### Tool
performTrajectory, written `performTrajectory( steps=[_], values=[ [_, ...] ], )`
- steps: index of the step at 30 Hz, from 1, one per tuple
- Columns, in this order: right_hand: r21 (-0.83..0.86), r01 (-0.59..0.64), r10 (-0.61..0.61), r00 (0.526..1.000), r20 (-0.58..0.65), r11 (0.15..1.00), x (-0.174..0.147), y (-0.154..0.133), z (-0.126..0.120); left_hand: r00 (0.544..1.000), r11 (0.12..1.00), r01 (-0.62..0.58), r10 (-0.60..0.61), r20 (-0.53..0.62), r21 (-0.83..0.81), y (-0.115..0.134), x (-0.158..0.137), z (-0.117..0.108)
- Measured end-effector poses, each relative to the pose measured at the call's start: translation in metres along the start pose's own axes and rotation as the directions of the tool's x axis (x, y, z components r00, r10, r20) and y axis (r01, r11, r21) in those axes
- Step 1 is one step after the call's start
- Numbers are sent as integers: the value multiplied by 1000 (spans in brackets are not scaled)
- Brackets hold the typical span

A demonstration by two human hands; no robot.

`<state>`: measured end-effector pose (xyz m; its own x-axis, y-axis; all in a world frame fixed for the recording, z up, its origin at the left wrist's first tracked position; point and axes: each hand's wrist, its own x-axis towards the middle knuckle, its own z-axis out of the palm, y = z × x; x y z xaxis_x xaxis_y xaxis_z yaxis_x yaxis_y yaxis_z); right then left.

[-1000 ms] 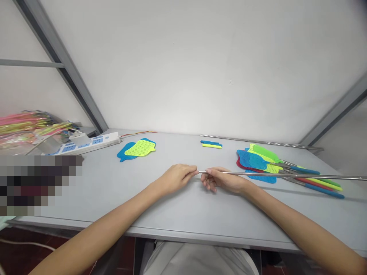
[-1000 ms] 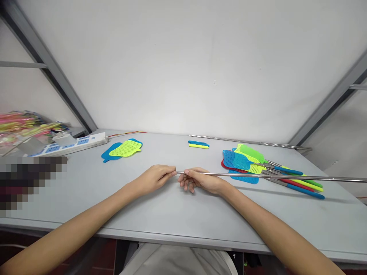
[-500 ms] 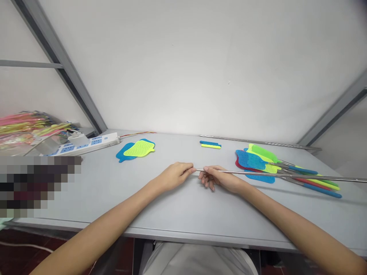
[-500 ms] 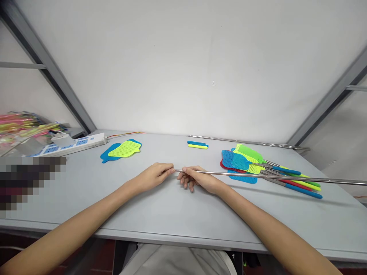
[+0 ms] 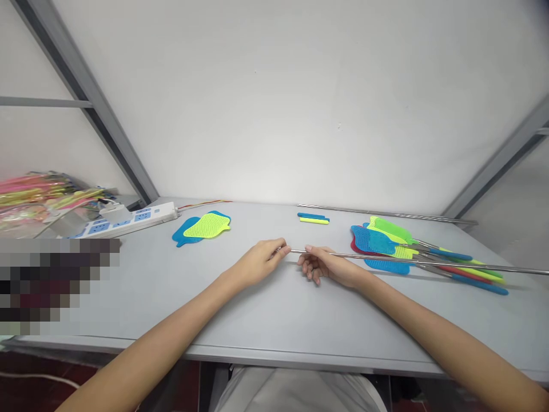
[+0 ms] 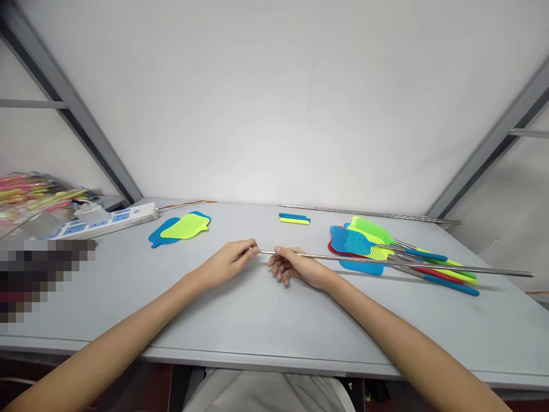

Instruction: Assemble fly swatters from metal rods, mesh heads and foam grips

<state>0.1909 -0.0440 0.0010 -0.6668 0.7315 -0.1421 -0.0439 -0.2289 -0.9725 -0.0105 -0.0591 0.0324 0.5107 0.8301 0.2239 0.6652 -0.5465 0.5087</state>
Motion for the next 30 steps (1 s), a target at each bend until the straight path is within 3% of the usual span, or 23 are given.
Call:
performTrajectory(
  steps=[8, 22, 30],
  values=[
    [133, -48, 52, 998, -26, 990, 0, -3, -3, 999, 999, -32, 32, -9, -22, 2, 0, -5],
    [151, -76, 82, 996, -29, 986, 2, -2, -3, 998, 995, -50, 47, 43, 84, -10, 0, -21],
    [108, -50, 56, 997, -53, 993, 2, 0, -1, 996, 981, -90, 84, 39, 172, -11, 0, -19]
  ],
)
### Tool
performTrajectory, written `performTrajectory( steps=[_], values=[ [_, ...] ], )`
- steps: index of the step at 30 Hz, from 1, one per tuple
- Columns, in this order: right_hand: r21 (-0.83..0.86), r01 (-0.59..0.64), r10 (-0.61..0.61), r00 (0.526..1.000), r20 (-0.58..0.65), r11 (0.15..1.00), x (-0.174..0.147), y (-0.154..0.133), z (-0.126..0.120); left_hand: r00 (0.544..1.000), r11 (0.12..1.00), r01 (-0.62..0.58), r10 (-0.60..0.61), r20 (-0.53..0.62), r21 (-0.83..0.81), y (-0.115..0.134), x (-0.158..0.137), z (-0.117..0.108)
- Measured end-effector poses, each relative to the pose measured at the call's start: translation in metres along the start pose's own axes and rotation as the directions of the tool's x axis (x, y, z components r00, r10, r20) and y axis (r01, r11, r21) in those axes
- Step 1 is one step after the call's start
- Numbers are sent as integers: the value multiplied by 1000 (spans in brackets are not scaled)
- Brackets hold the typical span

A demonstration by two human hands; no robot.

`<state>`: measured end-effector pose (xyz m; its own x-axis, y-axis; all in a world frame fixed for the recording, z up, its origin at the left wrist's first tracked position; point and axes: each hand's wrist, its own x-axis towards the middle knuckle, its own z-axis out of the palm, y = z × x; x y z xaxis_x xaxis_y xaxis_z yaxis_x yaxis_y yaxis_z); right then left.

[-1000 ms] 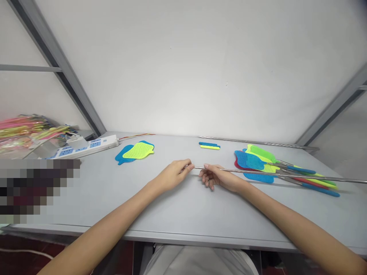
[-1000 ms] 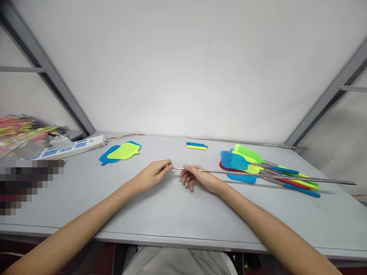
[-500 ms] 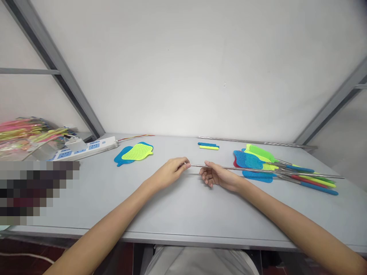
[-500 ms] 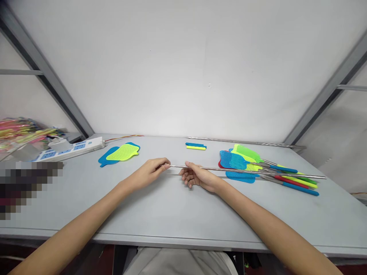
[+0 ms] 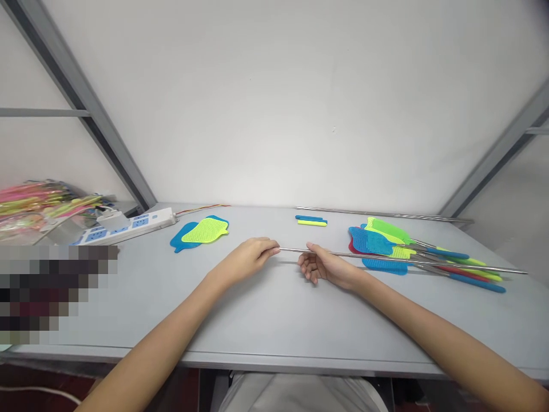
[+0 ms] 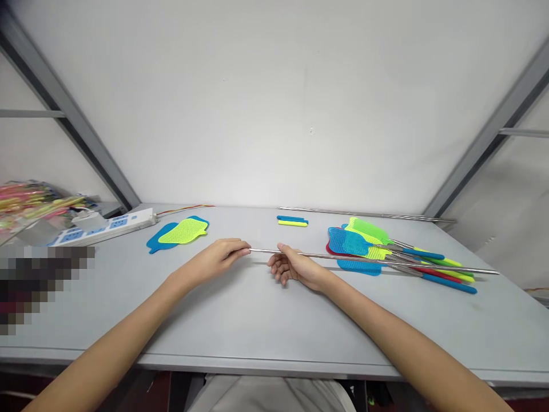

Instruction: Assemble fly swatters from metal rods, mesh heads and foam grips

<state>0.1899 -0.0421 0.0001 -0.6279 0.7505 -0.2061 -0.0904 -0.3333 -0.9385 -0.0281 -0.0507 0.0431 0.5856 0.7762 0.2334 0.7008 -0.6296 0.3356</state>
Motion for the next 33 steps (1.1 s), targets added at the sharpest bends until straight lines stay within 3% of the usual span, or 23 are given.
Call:
performTrajectory(
  steps=[8, 33],
  values=[
    [-113, 72, -80, 994, -74, 991, -2, 4, 11, 999, 999, -47, 47, 19, 21, 4, -1, 2],
    [-185, 141, -129, 989, 79, 973, -6, 6, 13, 992, 998, -59, 58, 111, 0, 10, -5, 15]
  ],
)
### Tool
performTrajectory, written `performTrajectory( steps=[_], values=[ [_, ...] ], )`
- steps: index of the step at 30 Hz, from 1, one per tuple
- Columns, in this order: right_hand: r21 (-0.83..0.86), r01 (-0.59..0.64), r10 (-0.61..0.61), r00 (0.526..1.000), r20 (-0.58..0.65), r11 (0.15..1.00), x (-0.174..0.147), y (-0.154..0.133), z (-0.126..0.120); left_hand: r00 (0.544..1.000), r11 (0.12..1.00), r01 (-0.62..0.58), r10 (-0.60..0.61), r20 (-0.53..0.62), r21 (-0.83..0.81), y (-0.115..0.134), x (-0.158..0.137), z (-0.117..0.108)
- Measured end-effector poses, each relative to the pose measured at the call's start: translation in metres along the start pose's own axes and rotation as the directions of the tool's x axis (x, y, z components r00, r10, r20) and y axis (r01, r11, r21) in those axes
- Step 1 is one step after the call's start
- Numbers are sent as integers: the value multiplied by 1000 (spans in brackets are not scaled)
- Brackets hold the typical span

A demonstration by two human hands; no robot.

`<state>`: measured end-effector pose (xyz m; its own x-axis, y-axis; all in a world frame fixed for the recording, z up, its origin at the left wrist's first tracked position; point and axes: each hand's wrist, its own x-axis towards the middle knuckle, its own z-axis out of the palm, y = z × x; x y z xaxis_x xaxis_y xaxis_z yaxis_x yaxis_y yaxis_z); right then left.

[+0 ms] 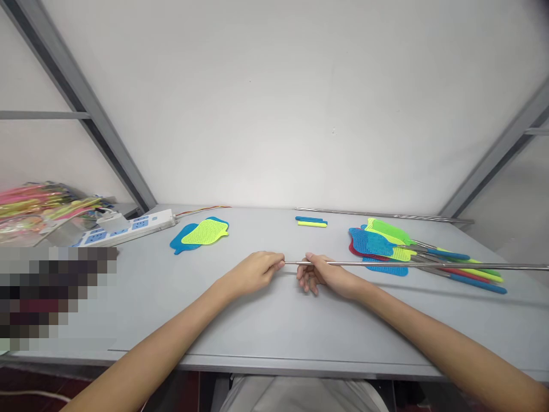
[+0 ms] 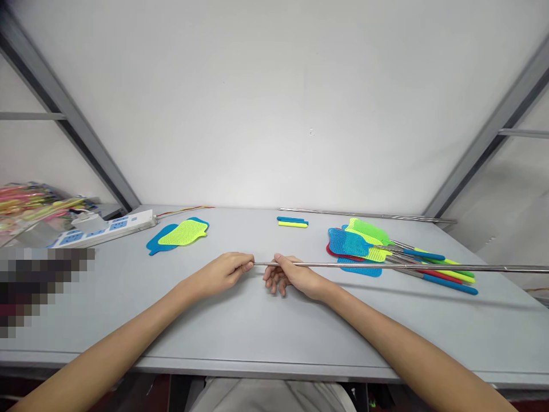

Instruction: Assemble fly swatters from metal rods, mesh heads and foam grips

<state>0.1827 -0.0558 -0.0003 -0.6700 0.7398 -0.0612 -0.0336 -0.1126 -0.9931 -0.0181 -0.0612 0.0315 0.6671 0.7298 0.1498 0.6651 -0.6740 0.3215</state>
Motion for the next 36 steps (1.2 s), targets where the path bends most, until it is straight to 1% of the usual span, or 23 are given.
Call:
performTrajectory(
  steps=[8, 14, 20, 24, 36],
  values=[
    [-43, 17, -16, 1000, 18, 999, -1, -1, 1, 1000, 996, 9, -8, 14, -88, 3, 0, 1],
    [-29, 20, -19, 1000, 23, 999, 0, 2, 1, 1000, 995, 1, 0, 7, -102, 3, 0, 1],
    [-63, 22, -20, 999, 31, 998, -1, 1, 3, 1000, 994, 9, -7, 17, -109, 5, 0, 2],
    [-56, 24, -22, 999, 36, 998, -1, 1, 3, 1000, 994, 8, -7, 18, -110, 5, 0, 2],
    [-24, -2, 1, 1000, -21, 1000, 3, 3, 1, 1000, 990, -4, 7, 20, -144, 1, 2, 4]
  ],
)
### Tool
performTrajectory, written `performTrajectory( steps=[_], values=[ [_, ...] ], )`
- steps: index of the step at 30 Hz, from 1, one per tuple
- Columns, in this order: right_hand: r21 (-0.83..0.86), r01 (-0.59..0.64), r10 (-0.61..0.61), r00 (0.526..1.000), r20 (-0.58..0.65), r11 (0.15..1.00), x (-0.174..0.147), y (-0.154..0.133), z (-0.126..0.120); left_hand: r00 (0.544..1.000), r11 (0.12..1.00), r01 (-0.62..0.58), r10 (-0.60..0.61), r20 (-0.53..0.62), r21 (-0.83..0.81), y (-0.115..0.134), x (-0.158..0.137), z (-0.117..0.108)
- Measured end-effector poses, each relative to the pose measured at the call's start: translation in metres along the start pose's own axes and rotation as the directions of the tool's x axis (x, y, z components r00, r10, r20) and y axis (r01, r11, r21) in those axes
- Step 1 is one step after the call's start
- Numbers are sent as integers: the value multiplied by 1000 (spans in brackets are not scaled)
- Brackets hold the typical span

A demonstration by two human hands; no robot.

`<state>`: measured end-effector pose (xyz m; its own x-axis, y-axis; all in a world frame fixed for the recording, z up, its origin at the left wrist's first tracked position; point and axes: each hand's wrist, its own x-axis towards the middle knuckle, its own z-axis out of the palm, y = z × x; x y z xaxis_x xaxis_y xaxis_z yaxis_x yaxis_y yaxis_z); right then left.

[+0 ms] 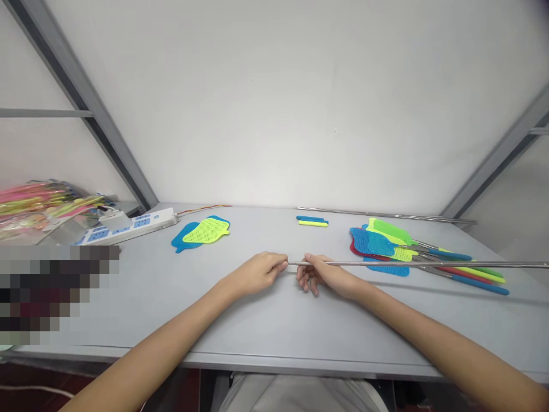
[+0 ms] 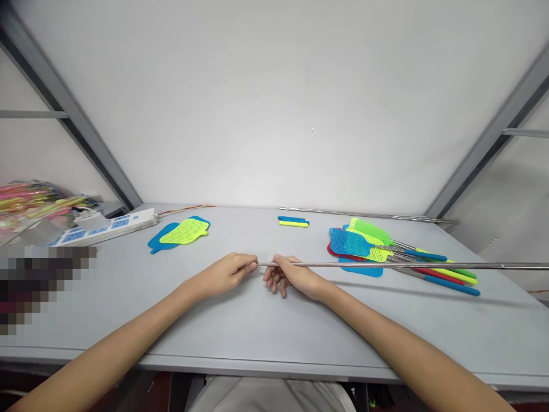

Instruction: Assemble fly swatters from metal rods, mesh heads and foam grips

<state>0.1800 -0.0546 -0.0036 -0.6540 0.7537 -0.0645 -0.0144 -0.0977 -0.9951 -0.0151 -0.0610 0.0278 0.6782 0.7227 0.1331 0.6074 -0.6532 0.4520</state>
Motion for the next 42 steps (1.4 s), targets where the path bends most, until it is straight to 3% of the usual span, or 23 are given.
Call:
performTrajectory(
  steps=[18, 42],
  values=[
    [101, 1, -11, 995, 97, 995, -4, -3, -2, 1000, 1000, 16, -16, -24, 24, 5, -2, 1],
    [72, -24, 13, 990, 141, 997, -6, -3, -2, 1000, 999, 6, -6, -1, 35, 8, -2, 2]
  ],
)
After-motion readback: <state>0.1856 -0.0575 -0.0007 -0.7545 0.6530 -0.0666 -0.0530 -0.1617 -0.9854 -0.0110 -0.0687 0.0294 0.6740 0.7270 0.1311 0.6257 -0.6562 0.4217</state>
